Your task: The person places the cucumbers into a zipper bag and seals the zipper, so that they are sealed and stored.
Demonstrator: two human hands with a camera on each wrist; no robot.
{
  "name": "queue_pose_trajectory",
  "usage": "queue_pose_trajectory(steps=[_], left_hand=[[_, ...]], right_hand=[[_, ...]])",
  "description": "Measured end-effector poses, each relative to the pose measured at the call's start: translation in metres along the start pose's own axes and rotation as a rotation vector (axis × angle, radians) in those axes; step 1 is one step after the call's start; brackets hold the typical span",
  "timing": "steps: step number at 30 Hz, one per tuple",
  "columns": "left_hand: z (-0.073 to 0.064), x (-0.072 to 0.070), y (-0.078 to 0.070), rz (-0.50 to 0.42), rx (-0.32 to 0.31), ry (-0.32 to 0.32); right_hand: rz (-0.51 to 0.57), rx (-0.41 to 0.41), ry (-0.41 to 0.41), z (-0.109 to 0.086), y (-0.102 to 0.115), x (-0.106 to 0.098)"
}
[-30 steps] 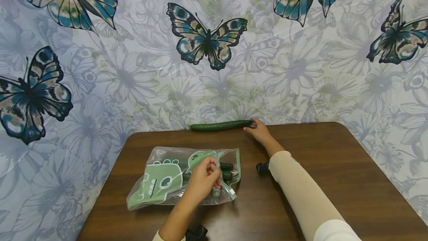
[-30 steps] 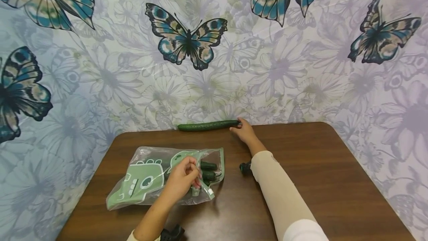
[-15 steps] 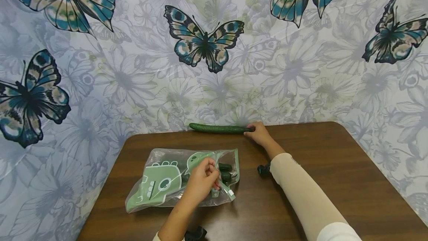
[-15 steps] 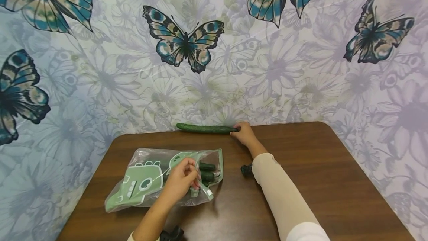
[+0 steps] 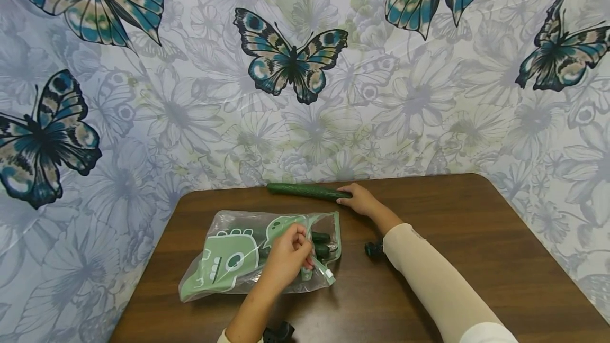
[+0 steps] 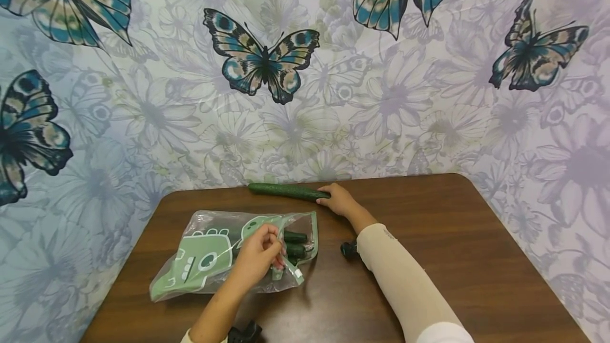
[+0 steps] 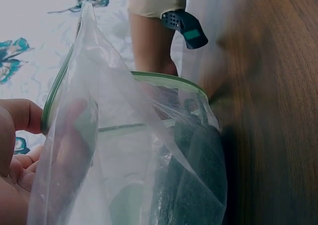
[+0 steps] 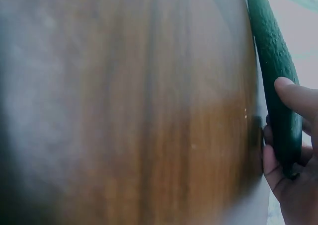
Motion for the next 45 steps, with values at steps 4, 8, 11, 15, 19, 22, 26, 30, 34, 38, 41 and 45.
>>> queue_pose_trajectory(steps=[4,8,11,15,19,22,26,30,34,38,41,45], left_hand=[[0.001,-0.001,0.001,-0.004,-0.003,-0.005],[0.001,-0.001,0.002,0.004,-0.003,-0.008],[0.0,-0.001,0.003,0.007,-0.003,-0.008],[0.0,-0.001,0.005,-0.001,-0.008,-0.007],[0.0,-0.001,0.006,-0.005,-0.007,-0.006],[0.0,-0.001,0.005,0.0,-0.005,-0.004],[0.0,-0.002,0.002,0.0,-0.003,-0.004],[0.0,-0.003,0.002,-0.007,-0.009,-0.005],[0.0,-0.003,0.003,-0.006,-0.016,-0.004],[0.001,-0.003,0.002,-0.004,-0.008,-0.009],[0.001,-0.004,0.002,0.002,-0.001,-0.014],[0.0,-0.004,0.002,0.015,0.0,-0.022]], right_hand=[[0.005,-0.028,0.01,-0.004,0.005,0.002],[0.024,-0.039,-0.018,-0.009,0.005,0.0],[0.064,-0.036,-0.026,-0.014,0.003,0.0],[0.14,-0.002,-0.023,-0.024,-0.002,0.0],[0.211,0.057,-0.033,-0.037,-0.009,-0.004],[0.248,0.088,-0.047,-0.048,-0.014,-0.01],[0.265,0.084,-0.091,-0.063,-0.016,-0.021],[0.257,0.093,-0.144,-0.085,-0.018,-0.035],[0.248,0.106,-0.169,-0.109,-0.017,-0.046],[0.263,0.089,-0.171,-0.131,-0.014,-0.057],[0.258,0.078,-0.171,-0.146,-0.015,-0.064],[0.244,0.062,-0.173,-0.17,-0.018,-0.073]])
Point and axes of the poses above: each hand's wrist, its own z-axis towards the middle knuckle, its own x-axis out of the palm, y = z × x, the point moved 9 cm from there along z, towards the middle knuckle, and after that the axes turned 5 degrees about -y, right-handed, at the moved point
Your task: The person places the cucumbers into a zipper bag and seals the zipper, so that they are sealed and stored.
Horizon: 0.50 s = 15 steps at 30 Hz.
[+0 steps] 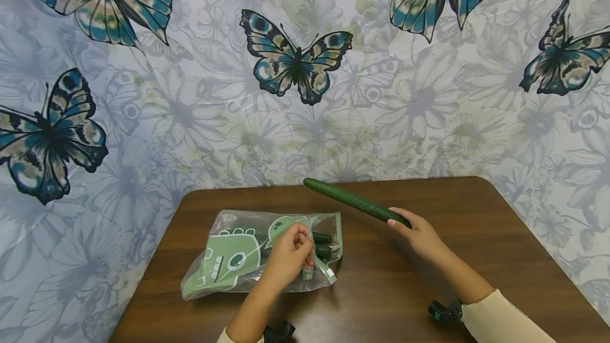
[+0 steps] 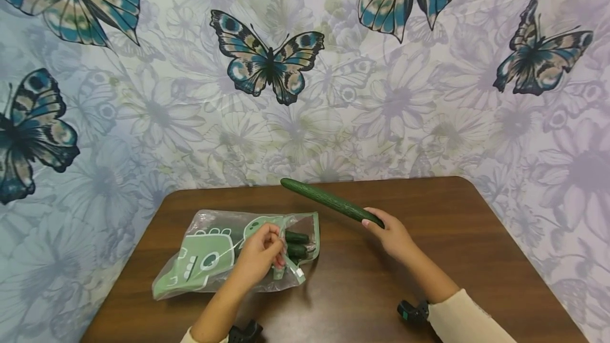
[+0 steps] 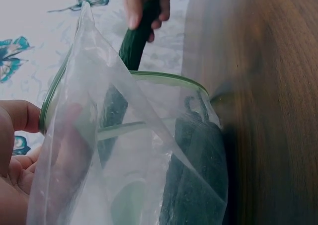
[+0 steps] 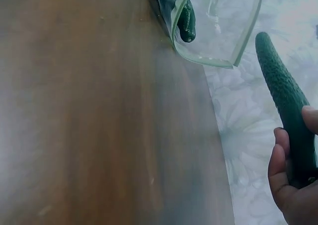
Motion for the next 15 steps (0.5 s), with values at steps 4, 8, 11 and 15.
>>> queue_pose_trajectory(steps=[4,8,11,15], left_hand=[[0.0,0.001,0.003,0.009,-0.007,-0.006],[0.001,0.001,0.002,0.042,-0.005,-0.016],[0.002,0.001,0.001,0.055,0.004,-0.02],[0.003,0.001,0.003,0.025,0.002,-0.019]], right_hand=[[0.006,-0.008,0.0,-0.023,-0.002,-0.012],[0.016,-0.01,0.0,-0.045,-0.006,-0.023],[0.013,0.003,-0.005,-0.061,-0.011,-0.03],[0.013,0.021,0.001,-0.08,-0.017,-0.037]])
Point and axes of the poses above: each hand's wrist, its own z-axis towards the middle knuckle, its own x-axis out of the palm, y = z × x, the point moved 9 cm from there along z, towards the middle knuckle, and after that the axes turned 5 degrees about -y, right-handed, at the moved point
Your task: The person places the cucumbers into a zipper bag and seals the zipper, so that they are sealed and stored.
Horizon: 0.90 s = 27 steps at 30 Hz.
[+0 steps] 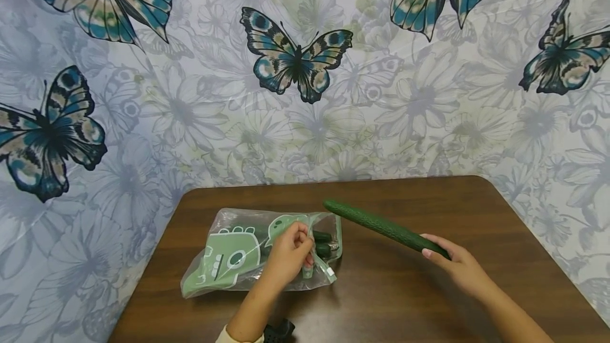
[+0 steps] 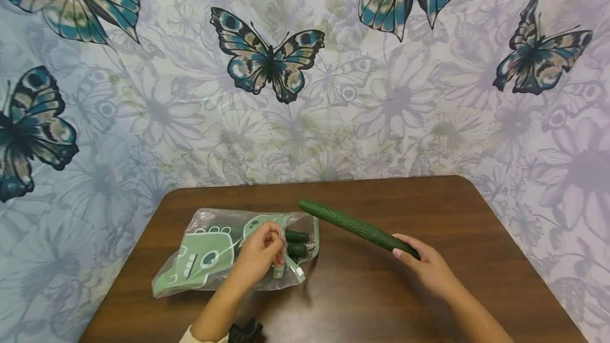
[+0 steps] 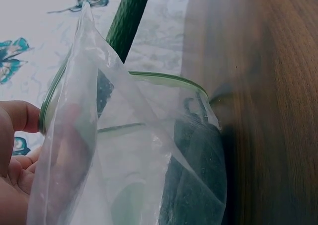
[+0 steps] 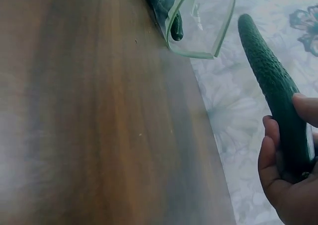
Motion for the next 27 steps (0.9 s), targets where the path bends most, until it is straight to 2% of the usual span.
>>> queue_pose_trajectory(steps=[8,12,15,20,27], left_hand=[[-0.002,0.001,-0.003,-0.012,-0.002,0.015],[-0.001,0.001,-0.001,-0.015,0.0,0.021],[0.0,0.002,-0.001,-0.024,0.012,0.035],[0.0,0.003,-0.002,-0.01,0.027,0.049],[-0.002,0.004,-0.001,-0.004,0.026,0.068]], right_hand=[[-0.015,0.029,0.053,-0.037,-0.011,-0.001],[0.024,0.097,0.109,-0.05,-0.019,0.008],[0.038,0.128,0.144,-0.056,-0.023,0.015],[0.049,0.104,0.152,-0.061,-0.019,0.024],[0.011,0.093,0.151,-0.063,-0.013,0.038]])
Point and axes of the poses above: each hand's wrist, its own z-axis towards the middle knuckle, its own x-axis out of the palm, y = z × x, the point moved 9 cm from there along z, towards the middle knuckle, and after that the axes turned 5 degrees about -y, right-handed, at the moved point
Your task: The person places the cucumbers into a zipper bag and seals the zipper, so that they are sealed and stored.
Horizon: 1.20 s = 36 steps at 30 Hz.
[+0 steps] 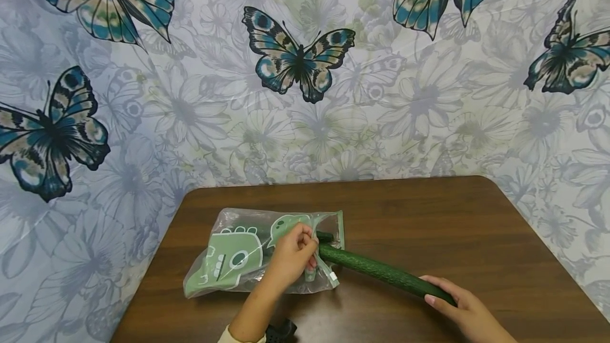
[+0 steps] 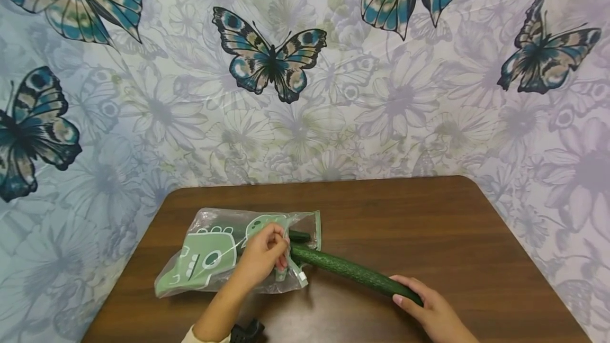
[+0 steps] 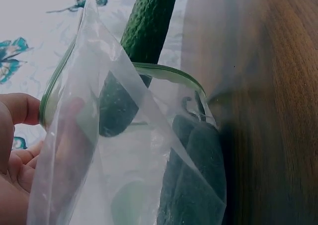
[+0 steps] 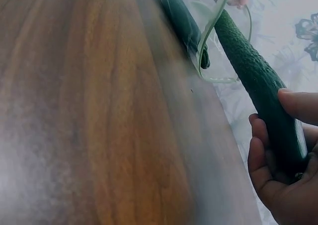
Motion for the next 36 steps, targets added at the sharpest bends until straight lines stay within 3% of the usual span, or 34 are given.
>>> queue_pose_trajectory(steps=[6,20,36], left_hand=[[-0.001,0.001,0.0,-0.002,0.006,0.009],[-0.002,0.003,-0.003,0.03,0.035,0.029],[-0.004,0.004,-0.004,0.016,0.029,0.024]], right_hand=[[-0.021,-0.048,-0.01,0.007,0.008,0.005],[-0.066,-0.243,-0.01,0.023,0.043,0.03],[-0.02,-0.295,0.006,0.055,0.061,0.059]])
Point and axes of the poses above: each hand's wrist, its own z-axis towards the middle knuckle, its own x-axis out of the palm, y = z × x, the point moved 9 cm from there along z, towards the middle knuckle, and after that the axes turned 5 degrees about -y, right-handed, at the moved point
